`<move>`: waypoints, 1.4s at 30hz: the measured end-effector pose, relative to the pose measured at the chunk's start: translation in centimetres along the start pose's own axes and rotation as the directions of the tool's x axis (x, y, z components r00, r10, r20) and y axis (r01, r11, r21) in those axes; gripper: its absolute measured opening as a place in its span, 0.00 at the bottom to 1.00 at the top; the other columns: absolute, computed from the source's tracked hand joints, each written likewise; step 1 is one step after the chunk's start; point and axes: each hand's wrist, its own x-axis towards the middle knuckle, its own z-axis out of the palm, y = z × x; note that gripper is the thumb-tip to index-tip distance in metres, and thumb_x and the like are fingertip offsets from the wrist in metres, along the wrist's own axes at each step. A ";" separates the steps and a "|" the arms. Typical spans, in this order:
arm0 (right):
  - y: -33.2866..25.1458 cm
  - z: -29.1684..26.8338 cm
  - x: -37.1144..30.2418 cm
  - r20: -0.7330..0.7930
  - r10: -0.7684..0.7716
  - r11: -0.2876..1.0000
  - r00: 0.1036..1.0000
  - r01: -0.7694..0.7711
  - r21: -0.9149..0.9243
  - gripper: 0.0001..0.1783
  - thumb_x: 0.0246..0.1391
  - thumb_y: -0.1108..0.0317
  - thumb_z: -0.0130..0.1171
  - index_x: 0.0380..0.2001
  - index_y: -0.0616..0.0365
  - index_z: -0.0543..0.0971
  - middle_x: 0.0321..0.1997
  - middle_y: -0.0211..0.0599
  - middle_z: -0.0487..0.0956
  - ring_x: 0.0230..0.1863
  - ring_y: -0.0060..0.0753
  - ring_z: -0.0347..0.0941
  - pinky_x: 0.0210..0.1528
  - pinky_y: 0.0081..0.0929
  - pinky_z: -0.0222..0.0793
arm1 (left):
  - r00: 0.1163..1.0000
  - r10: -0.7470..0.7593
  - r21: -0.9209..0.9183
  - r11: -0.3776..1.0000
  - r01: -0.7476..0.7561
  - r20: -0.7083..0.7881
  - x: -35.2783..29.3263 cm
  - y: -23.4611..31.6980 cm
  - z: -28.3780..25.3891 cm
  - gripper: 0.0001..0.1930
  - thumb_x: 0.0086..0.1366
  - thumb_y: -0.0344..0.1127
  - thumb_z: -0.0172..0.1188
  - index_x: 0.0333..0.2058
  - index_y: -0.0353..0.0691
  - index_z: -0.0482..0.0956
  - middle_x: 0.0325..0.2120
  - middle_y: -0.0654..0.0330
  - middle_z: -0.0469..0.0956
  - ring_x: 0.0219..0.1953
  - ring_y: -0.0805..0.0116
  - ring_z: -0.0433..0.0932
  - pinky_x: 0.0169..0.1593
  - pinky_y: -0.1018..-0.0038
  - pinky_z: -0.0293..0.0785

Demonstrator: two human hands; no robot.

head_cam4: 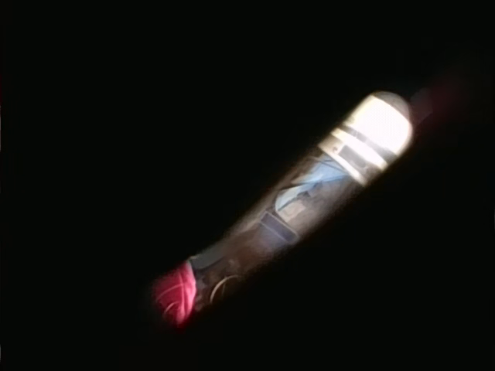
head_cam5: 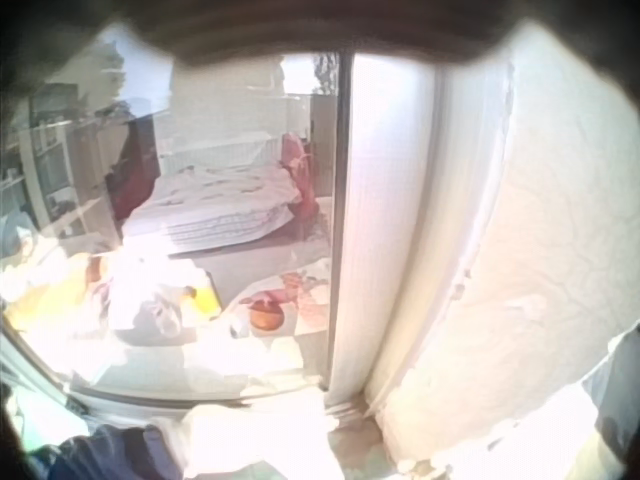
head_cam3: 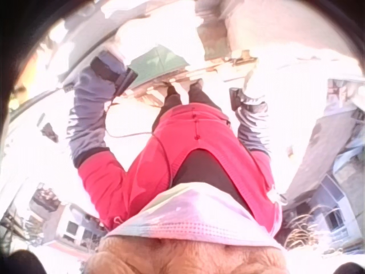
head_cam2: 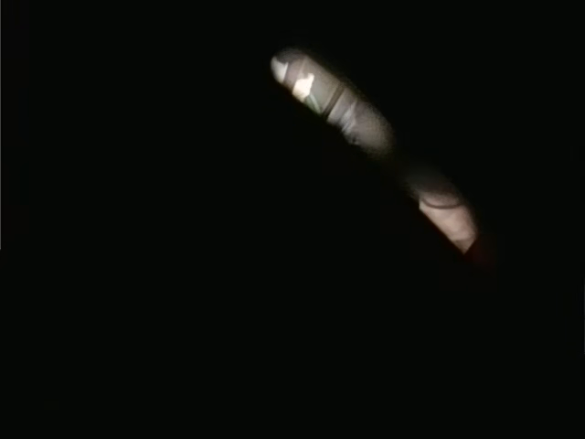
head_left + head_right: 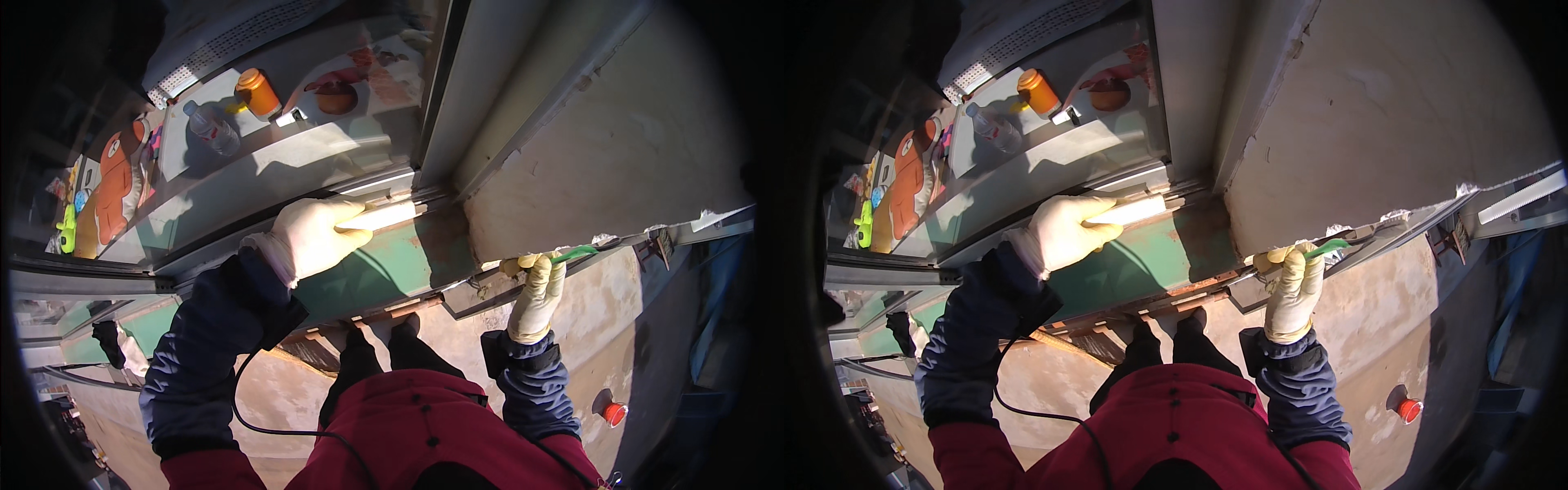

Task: The person uses a utility knife to trim a white foam seal along the bottom edge of a window frame. They then press the seal into place and smooth it along the track.

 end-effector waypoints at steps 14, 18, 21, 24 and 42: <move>0.2 -0.2 -0.1 -0.018 0.012 1.000 1.000 -0.012 -0.008 0.13 0.74 0.57 0.58 0.46 0.56 0.78 0.38 0.29 0.81 0.37 0.27 0.77 0.44 0.28 0.74 | 0.962 0.205 0.066 0.978 -0.197 -0.180 -1.9 -2.5 3.2 0.26 0.62 0.39 0.76 0.57 0.38 0.84 0.44 0.47 0.87 0.42 0.60 0.89 0.49 0.71 0.83; 0.0 -0.2 -0.2 -0.052 0.041 0.999 0.998 -0.042 -0.016 0.14 0.73 0.56 0.59 0.45 0.55 0.78 0.38 0.28 0.81 0.38 0.27 0.77 0.44 0.28 0.74 | 0.938 0.249 0.089 0.968 -0.234 -0.241 -1.7 -2.8 3.7 0.24 0.61 0.43 0.76 0.53 0.41 0.86 0.45 0.52 0.88 0.42 0.57 0.89 0.47 0.69 0.84; -0.1 -0.1 -0.1 0.015 0.020 0.998 1.000 -0.021 0.054 0.13 0.73 0.56 0.59 0.45 0.55 0.78 0.38 0.28 0.81 0.38 0.27 0.77 0.44 0.28 0.74 | 0.938 0.257 0.098 0.966 -0.240 -0.231 -1.9 -2.8 3.7 0.25 0.62 0.40 0.75 0.56 0.40 0.84 0.46 0.51 0.87 0.43 0.58 0.89 0.49 0.70 0.84; 0.0 0.0 0.0 0.008 0.011 0.998 1.000 -0.011 0.060 0.13 0.74 0.56 0.59 0.45 0.55 0.78 0.37 0.28 0.80 0.37 0.27 0.77 0.43 0.29 0.75 | 0.945 0.249 0.101 0.967 -0.232 -0.214 -2.3 -2.5 3.4 0.26 0.62 0.37 0.75 0.58 0.39 0.83 0.45 0.49 0.87 0.43 0.58 0.89 0.50 0.70 0.83; -0.6 0.4 -0.2 -0.018 0.028 0.999 0.999 -0.027 0.021 0.14 0.74 0.56 0.58 0.41 0.55 0.79 0.34 0.31 0.81 0.34 0.27 0.77 0.42 0.26 0.73 | 0.926 0.320 0.322 0.914 -0.246 -0.199 -5.2 -1.0 2.3 0.28 0.60 0.36 0.75 0.60 0.46 0.83 0.32 0.56 0.84 0.32 0.59 0.83 0.38 0.66 0.80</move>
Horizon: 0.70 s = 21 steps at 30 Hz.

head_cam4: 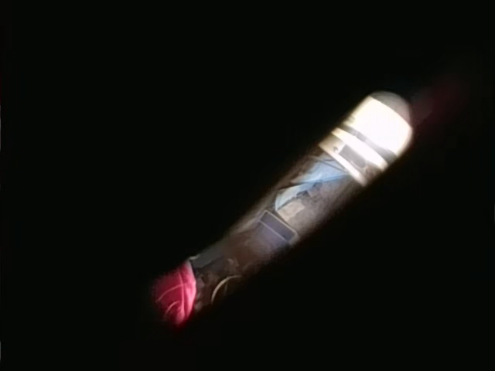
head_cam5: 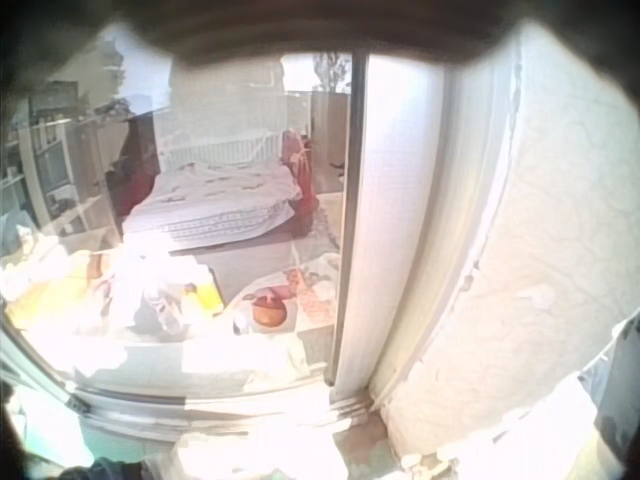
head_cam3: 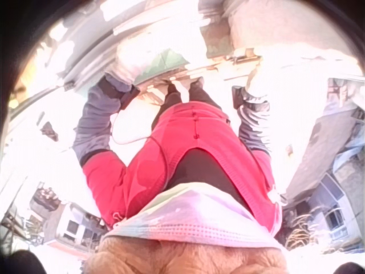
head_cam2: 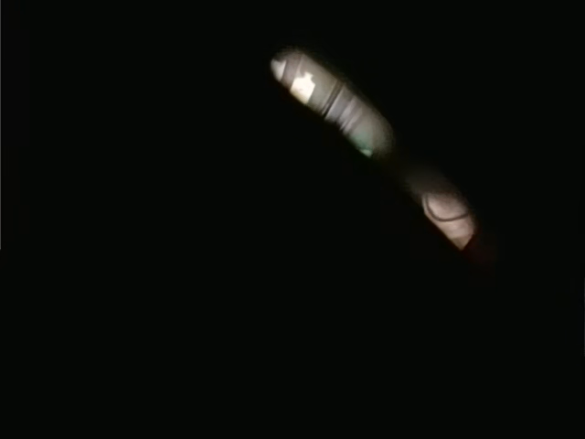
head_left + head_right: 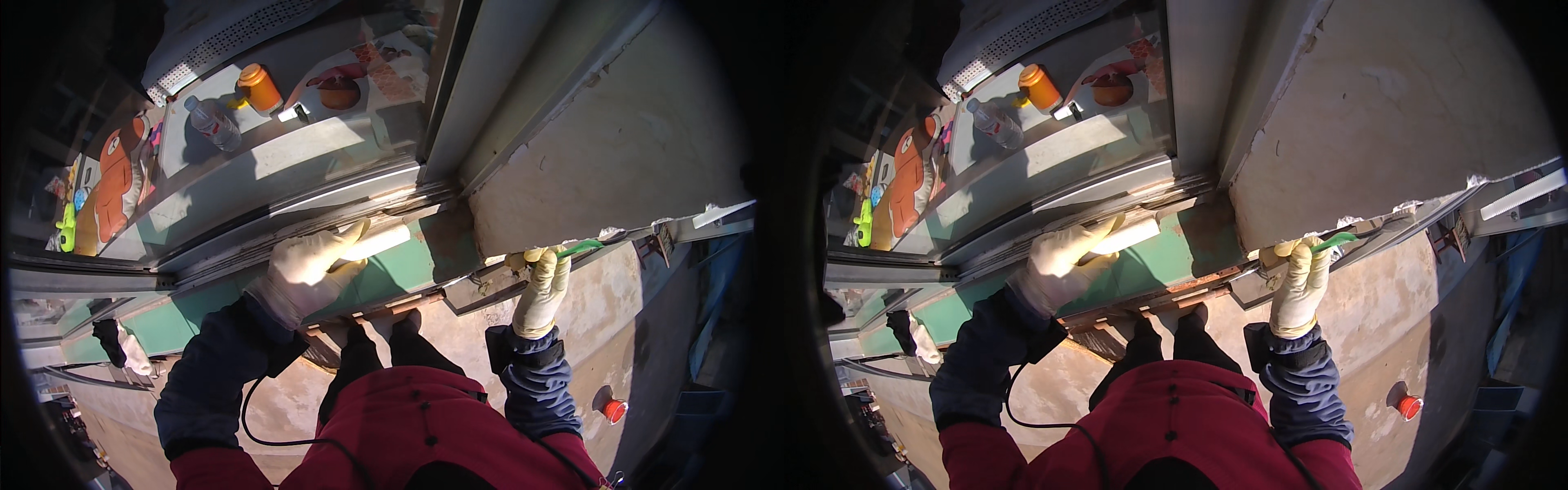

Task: The person uses a utility knife to trim a white foam seal along the bottom edge of a window frame. They then press the seal into place and smooth it along the track.

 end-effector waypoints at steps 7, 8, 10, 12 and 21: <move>0.6 -0.6 0.2 0.017 -0.012 1.000 1.000 0.012 0.000 0.14 0.74 0.55 0.57 0.45 0.55 0.79 0.38 0.28 0.82 0.37 0.27 0.78 0.45 0.28 0.75 | 0.985 0.166 0.509 0.852 -0.120 -0.046 -0.7 2.9 -0.8 0.30 0.61 0.44 0.71 0.64 0.54 0.81 0.19 0.64 0.66 0.21 0.64 0.70 0.28 0.65 0.69; 0.6 -0.7 0.2 0.032 -0.006 1.000 0.999 0.007 -0.007 0.14 0.74 0.55 0.57 0.45 0.55 0.78 0.38 0.28 0.82 0.37 0.27 0.78 0.45 0.28 0.75 | 0.982 0.177 0.532 0.839 -0.114 -0.068 -0.7 3.0 -0.9 0.31 0.61 0.44 0.71 0.64 0.54 0.81 0.19 0.64 0.66 0.20 0.64 0.70 0.28 0.64 0.69; 0.4 -0.8 0.2 0.039 -0.006 1.000 0.999 0.007 -0.022 0.14 0.75 0.55 0.57 0.46 0.54 0.78 0.38 0.29 0.82 0.38 0.28 0.78 0.45 0.30 0.75 | 0.998 0.066 0.492 0.868 -0.062 0.009 -0.4 2.7 -1.0 0.32 0.61 0.44 0.71 0.65 0.53 0.80 0.19 0.64 0.64 0.19 0.63 0.69 0.27 0.65 0.68; 0.4 -0.8 0.1 0.027 -0.017 0.999 0.999 0.017 -0.029 0.14 0.75 0.54 0.57 0.46 0.54 0.78 0.38 0.30 0.82 0.37 0.29 0.79 0.45 0.31 0.75 | 0.999 0.044 0.451 0.891 -0.040 0.002 -0.2 2.4 -1.1 0.33 0.60 0.43 0.72 0.66 0.52 0.79 0.19 0.64 0.66 0.19 0.63 0.71 0.27 0.65 0.69; 0.8 -0.7 0.1 0.001 -0.031 0.998 1.000 0.031 -0.052 0.16 0.74 0.53 0.57 0.50 0.55 0.77 0.38 0.30 0.81 0.38 0.31 0.78 0.45 0.32 0.75 | 0.999 -0.031 -0.055 0.998 0.029 -0.032 -0.5 1.4 -1.5 0.32 0.58 0.35 0.76 0.62 0.39 0.80 0.34 0.51 0.86 0.33 0.56 0.87 0.39 0.66 0.83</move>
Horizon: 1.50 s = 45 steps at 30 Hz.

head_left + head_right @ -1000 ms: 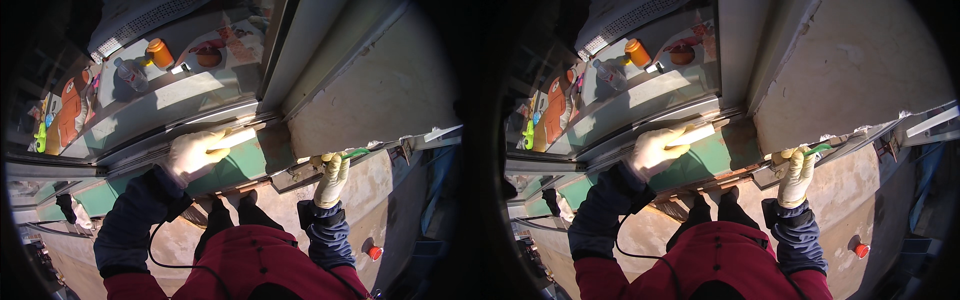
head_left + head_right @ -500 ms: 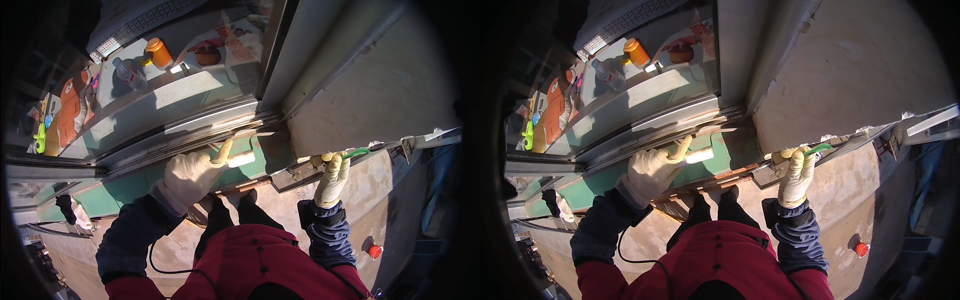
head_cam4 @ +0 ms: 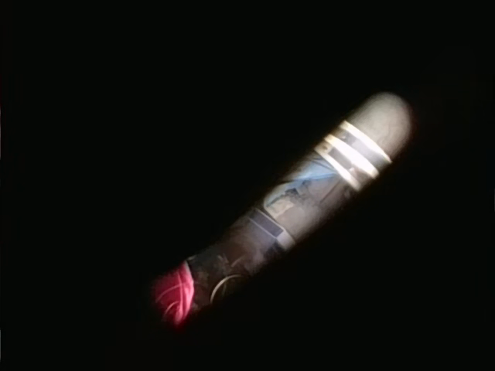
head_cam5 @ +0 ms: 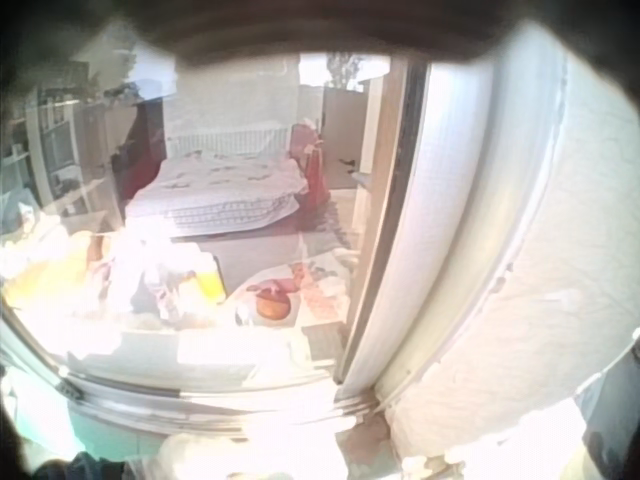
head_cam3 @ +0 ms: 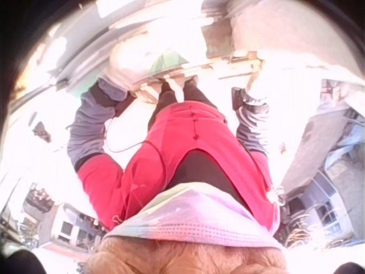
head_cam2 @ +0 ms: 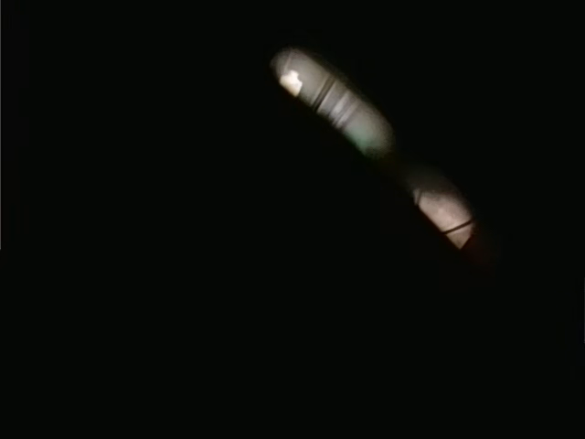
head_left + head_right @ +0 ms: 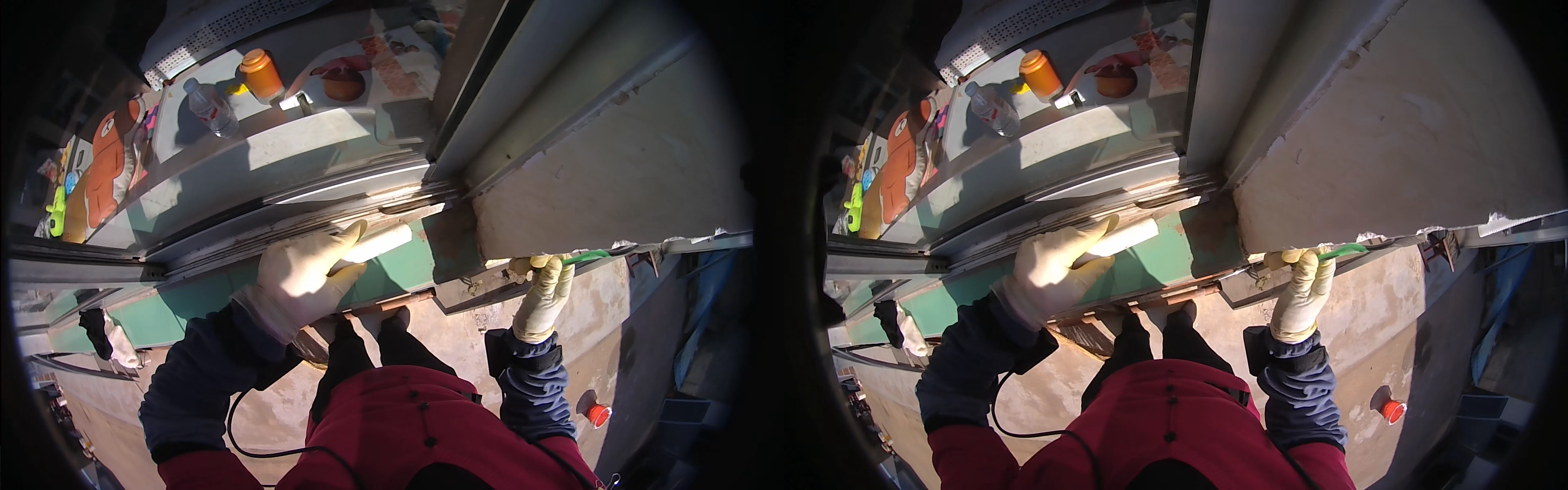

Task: The person uses a utility knife to trim a white foam seal along the bottom edge of a window frame. They then press the seal into place and smooth it along the track.

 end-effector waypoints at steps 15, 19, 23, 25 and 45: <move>0.2 -0.1 0.1 0.034 -0.013 0.999 0.999 0.012 0.038 0.16 0.74 0.54 0.58 0.50 0.55 0.76 0.38 0.29 0.81 0.37 0.30 0.77 0.46 0.32 0.74 | 0.961 -0.126 0.043 0.992 0.119 0.247 7.4 0.2 -1.2 0.17 0.63 0.40 0.71 0.48 0.37 0.87 0.37 0.46 0.86 0.38 0.48 0.87 0.42 0.63 0.83; 0.6 -0.3 0.0 -0.031 -0.022 0.999 0.999 0.020 -0.047 0.16 0.74 0.53 0.58 0.51 0.54 0.76 0.38 0.29 0.80 0.37 0.31 0.77 0.44 0.33 0.75 | 0.966 -0.086 -0.018 0.995 0.094 0.242 7.2 -1.4 -0.6 0.18 0.62 0.40 0.71 0.48 0.39 0.87 0.33 0.49 0.86 0.35 0.50 0.86 0.39 0.62 0.82; 0.0 0.2 -0.3 -0.011 0.018 0.999 1.000 -0.018 0.029 0.16 0.74 0.53 0.58 0.49 0.55 0.76 0.37 0.30 0.80 0.36 0.31 0.77 0.43 0.34 0.75 | 0.998 0.057 -0.032 0.998 -0.056 0.014 5.1 -2.6 1.5 0.21 0.62 0.41 0.72 0.52 0.40 0.86 0.31 0.54 0.86 0.32 0.53 0.85 0.36 0.63 0.81; -0.5 0.6 -0.1 -0.018 0.014 1.000 1.000 -0.014 0.008 0.16 0.74 0.52 0.56 0.46 0.54 0.77 0.35 0.31 0.79 0.35 0.31 0.76 0.41 0.33 0.74 | 0.997 0.064 0.001 0.998 -0.064 0.037 4.5 -3.3 2.3 0.23 0.61 0.41 0.73 0.54 0.40 0.85 0.31 0.55 0.85 0.30 0.56 0.85 0.34 0.63 0.80; -1.0 1.2 0.2 -0.013 -0.006 0.999 1.000 0.005 -0.051 0.18 0.75 0.48 0.54 0.42 0.52 0.78 0.31 0.30 0.79 0.33 0.28 0.74 0.38 0.29 0.68 | 0.988 0.113 0.147 0.984 -0.098 -0.104 -0.1 -2.3 2.2 0.29 0.55 0.37 0.76 0.58 0.44 0.85 0.23 0.57 0.78 0.23 0.59 0.80 0.29 0.66 0.76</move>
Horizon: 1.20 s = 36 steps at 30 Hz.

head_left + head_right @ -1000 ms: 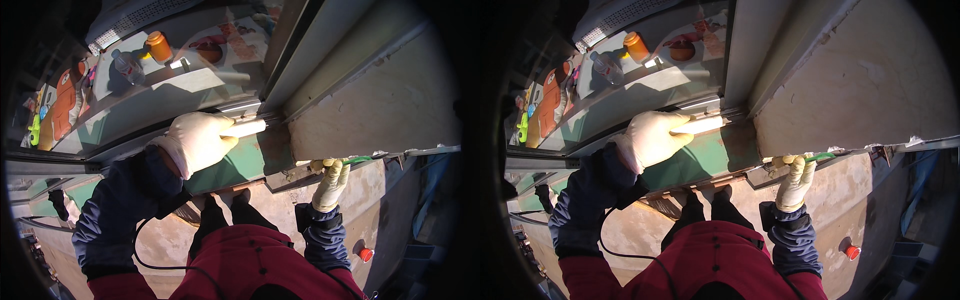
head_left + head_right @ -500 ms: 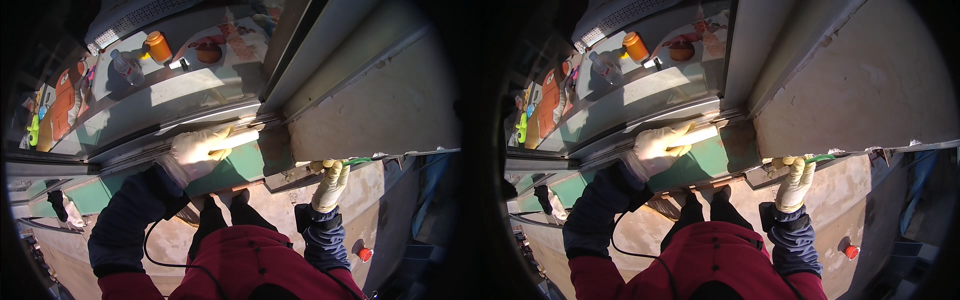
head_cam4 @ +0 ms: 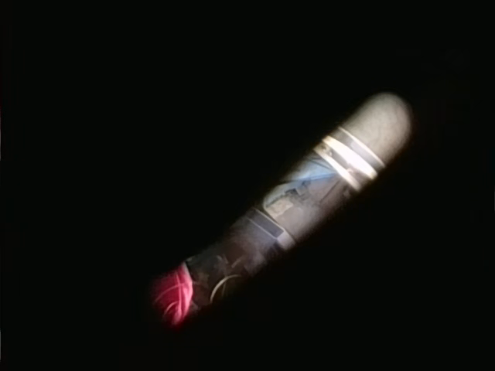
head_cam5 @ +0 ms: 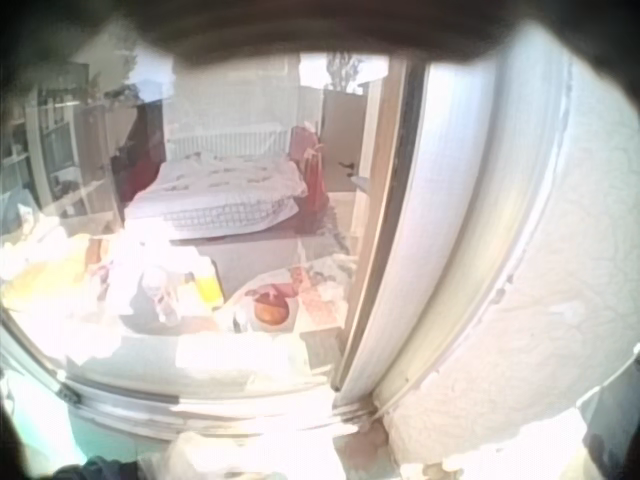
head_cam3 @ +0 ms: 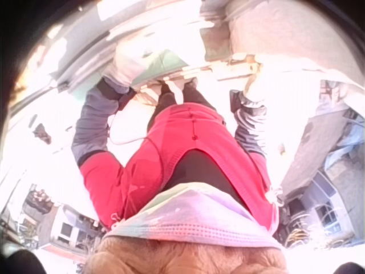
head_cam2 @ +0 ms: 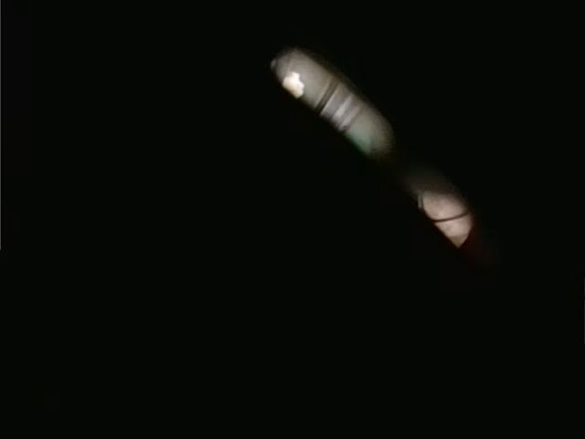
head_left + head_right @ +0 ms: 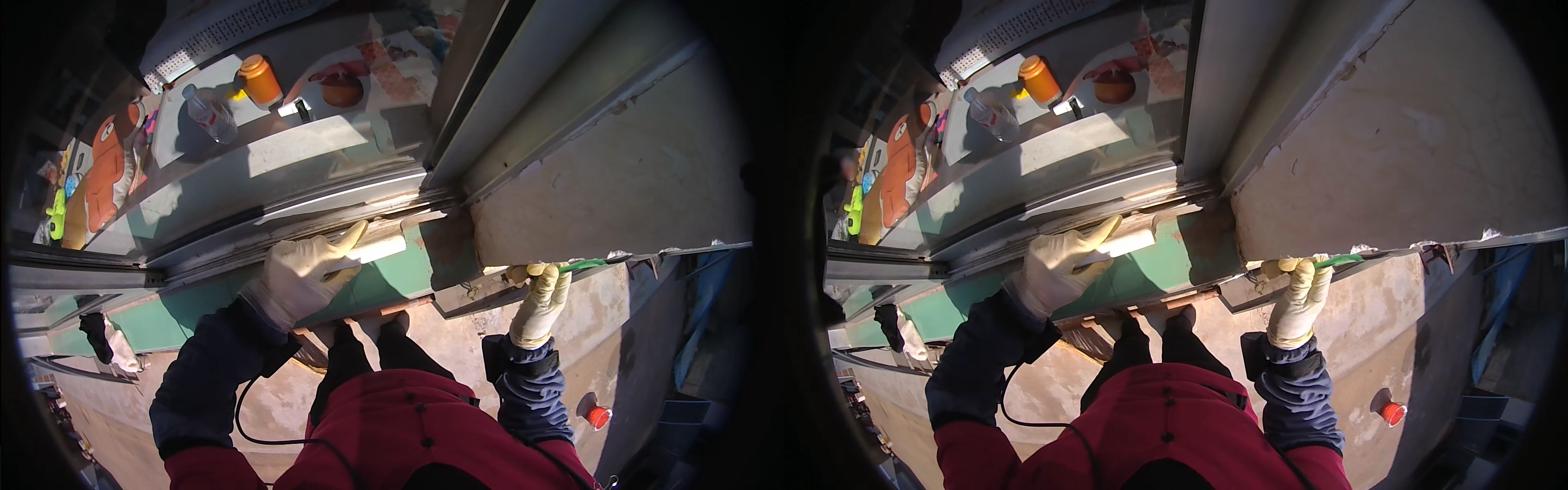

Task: The person uses a utility knife to trim a white foam seal along the bottom edge of a window frame. They then press the seal into place and smooth it along the track.

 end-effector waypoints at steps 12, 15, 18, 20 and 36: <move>0.6 -0.3 -0.1 -0.041 0.001 1.000 0.999 0.000 0.016 0.17 0.74 0.48 0.56 0.44 0.51 0.78 0.35 0.28 0.79 0.33 0.27 0.75 0.39 0.29 0.70 | 0.985 -0.171 0.119 0.978 0.172 -0.015 -1.7 0.2 -3.8 0.30 0.56 0.35 0.77 0.59 0.46 0.84 0.24 0.54 0.78 0.22 0.55 0.79 0.29 0.62 0.76; 0.7 -0.7 -0.1 0.066 -0.020 0.992 0.998 0.011 0.130 0.13 0.75 0.57 0.56 0.49 0.55 0.77 0.39 0.28 0.80 0.36 0.27 0.77 0.42 0.28 0.75 | 0.987 -0.162 0.099 0.982 0.159 0.022 -1.9 -0.5 -3.8 0.27 0.57 0.36 0.76 0.58 0.43 0.85 0.26 0.52 0.80 0.24 0.54 0.80 0.31 0.63 0.76; 0.8 -0.9 -0.2 0.041 -0.016 0.998 0.999 0.013 0.068 0.14 0.75 0.56 0.56 0.49 0.55 0.78 0.39 0.28 0.81 0.36 0.27 0.77 0.41 0.28 0.75 | 0.989 -0.144 0.029 0.989 0.143 0.037 -1.5 -1.4 -3.6 0.27 0.57 0.35 0.77 0.57 0.40 0.84 0.27 0.52 0.81 0.25 0.54 0.80 0.33 0.63 0.76; 0.7 -1.0 -0.3 0.052 -0.003 0.998 0.999 0.000 0.057 0.14 0.75 0.56 0.56 0.49 0.55 0.78 0.38 0.28 0.81 0.36 0.27 0.77 0.42 0.28 0.75 | 0.993 -0.117 -0.003 0.993 0.117 0.037 -1.1 -1.9 -3.7 0.28 0.57 0.34 0.77 0.57 0.39 0.84 0.28 0.52 0.82 0.26 0.54 0.80 0.33 0.64 0.76; 0.2 -0.5 -0.5 0.018 0.036 0.994 0.999 -0.038 0.099 0.15 0.75 0.55 0.57 0.52 0.55 0.77 0.38 0.28 0.81 0.37 0.27 0.77 0.44 0.29 0.75 | 0.990 -0.059 0.011 0.998 0.059 0.127 5.8 2.3 -1.9 0.24 0.61 0.38 0.73 0.56 0.43 0.85 0.31 0.57 0.84 0.30 0.59 0.85 0.35 0.67 0.82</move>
